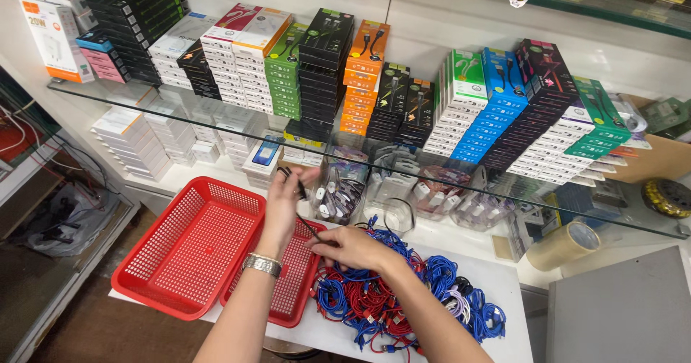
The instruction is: The person untangles and coils various colored USB cables from a pile on a counter, then places the coiled cables into a red basket. The person handles black, blue, and red cables one at a time, separating them from the tangled mass and arranging them neatly.
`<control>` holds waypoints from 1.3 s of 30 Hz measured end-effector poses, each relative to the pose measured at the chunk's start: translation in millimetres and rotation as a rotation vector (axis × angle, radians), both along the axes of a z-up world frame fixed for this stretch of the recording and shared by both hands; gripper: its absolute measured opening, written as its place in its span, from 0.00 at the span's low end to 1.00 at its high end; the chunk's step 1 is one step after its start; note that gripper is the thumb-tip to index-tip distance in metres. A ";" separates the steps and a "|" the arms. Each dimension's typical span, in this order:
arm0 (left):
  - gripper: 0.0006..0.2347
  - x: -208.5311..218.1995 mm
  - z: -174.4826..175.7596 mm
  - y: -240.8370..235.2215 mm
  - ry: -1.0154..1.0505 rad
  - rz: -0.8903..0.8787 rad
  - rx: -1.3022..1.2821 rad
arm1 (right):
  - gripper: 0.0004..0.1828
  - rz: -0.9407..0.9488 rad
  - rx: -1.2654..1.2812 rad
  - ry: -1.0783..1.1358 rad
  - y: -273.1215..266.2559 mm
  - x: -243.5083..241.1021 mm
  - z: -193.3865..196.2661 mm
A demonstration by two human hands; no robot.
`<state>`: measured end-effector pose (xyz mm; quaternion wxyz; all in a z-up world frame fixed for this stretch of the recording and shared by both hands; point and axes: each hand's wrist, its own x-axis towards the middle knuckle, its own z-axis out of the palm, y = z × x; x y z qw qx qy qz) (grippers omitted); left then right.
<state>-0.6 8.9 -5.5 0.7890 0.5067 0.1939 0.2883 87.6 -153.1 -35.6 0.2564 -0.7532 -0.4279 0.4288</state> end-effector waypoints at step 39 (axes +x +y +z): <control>0.10 -19.1 -33.5 36.3 -0.665 -0.123 -0.829 | 0.14 -0.593 0.403 0.383 23.3 46.5 -87.3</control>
